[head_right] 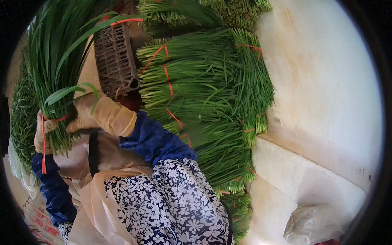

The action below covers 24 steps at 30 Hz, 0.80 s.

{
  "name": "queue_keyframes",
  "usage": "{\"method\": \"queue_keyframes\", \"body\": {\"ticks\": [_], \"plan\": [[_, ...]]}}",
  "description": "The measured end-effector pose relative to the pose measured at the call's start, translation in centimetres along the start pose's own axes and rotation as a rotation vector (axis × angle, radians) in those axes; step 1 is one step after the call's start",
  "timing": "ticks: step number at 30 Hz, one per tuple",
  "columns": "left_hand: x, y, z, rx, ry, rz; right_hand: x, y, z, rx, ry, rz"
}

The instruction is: The person sorts leeks by hand, gathers them into bundles, and secures each bundle with a red tie while working in a processing facility.

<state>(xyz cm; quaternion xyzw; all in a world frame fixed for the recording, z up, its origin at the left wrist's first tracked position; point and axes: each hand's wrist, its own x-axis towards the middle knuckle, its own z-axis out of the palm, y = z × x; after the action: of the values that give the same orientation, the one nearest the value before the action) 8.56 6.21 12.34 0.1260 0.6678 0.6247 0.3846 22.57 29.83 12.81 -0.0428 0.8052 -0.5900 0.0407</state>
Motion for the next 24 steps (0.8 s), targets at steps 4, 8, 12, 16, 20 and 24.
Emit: {"method": "queue_keyframes", "body": {"ticks": [4,8,12,16,20,24], "plan": [[-2.8,5.4,1.6,-0.023,-0.124,-0.035,-1.3,-2.7,1.7,0.33,0.07,-0.002],[-3.7,5.6,6.2,-0.045,-0.082,-0.066,0.5,-0.3,2.2,0.553,0.446,-0.185],[-2.9,6.2,7.5,0.422,-0.155,-0.192,-1.5,-1.8,0.6,1.126,0.373,0.067],[-0.7,7.8,15.4,0.776,-0.481,0.069,-9.2,-0.3,-2.8,1.025,0.59,0.131],[2.4,3.9,22.6,1.158,-0.681,0.301,-16.9,-0.7,-6.3,0.852,0.881,0.301],[4.0,1.4,23.0,0.975,-0.779,0.718,-22.1,-3.0,-8.1,0.369,1.059,0.405]]}}
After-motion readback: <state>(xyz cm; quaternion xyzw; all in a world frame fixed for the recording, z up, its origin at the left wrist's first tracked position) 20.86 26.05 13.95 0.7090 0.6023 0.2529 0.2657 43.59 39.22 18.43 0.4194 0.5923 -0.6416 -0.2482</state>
